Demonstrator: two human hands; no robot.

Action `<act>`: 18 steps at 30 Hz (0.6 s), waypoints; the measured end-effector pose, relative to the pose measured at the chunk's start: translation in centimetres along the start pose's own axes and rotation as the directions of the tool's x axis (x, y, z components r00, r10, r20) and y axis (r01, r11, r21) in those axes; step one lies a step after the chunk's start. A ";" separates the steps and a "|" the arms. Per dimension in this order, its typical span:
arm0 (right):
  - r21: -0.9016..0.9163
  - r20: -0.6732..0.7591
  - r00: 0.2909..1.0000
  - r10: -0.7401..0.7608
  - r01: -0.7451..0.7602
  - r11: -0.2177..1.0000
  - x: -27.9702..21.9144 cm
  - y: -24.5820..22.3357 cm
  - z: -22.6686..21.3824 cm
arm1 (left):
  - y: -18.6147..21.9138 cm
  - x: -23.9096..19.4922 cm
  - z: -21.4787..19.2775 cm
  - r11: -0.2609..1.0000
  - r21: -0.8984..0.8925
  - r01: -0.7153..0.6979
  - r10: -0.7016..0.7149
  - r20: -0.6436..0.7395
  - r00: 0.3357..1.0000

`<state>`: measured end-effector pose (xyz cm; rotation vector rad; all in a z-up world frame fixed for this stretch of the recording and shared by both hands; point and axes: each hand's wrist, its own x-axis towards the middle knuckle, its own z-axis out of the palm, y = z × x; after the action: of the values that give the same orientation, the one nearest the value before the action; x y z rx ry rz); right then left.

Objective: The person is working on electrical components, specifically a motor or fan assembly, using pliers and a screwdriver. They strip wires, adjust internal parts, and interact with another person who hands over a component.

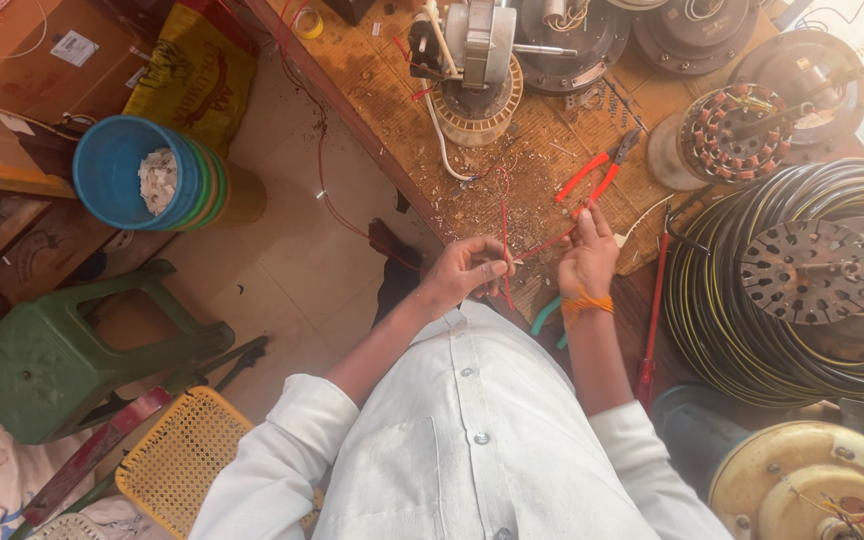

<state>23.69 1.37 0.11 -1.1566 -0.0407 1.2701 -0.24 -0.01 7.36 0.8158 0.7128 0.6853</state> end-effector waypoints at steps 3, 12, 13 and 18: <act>0.183 0.217 0.976 0.023 -0.064 0.981 -3.0 -1.8 0.9 | 1.9 0.1 1.0 0.996 0.008 -0.089 0.089 0.003 0.996; -0.139 0.469 0.835 -0.287 0.391 0.910 -12.8 -4.2 8.1 | 5.3 0.5 4.2 0.888 0.087 -0.452 0.460 -0.150 0.875; -0.149 0.518 0.801 -0.300 0.430 0.890 -13.5 -4.2 8.6 | 5.6 0.3 4.4 0.888 0.060 -0.457 0.460 -0.180 0.870; -0.236 0.541 0.807 -0.237 0.416 0.878 -14.8 -3.4 10.1 | 6.9 -1.5 4.7 0.890 -0.164 -0.425 0.368 -0.288 0.884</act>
<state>14.59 -2.73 15.36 -1.0211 -0.8551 1.2372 0.74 0.43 15.75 0.6782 0.6824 1.2395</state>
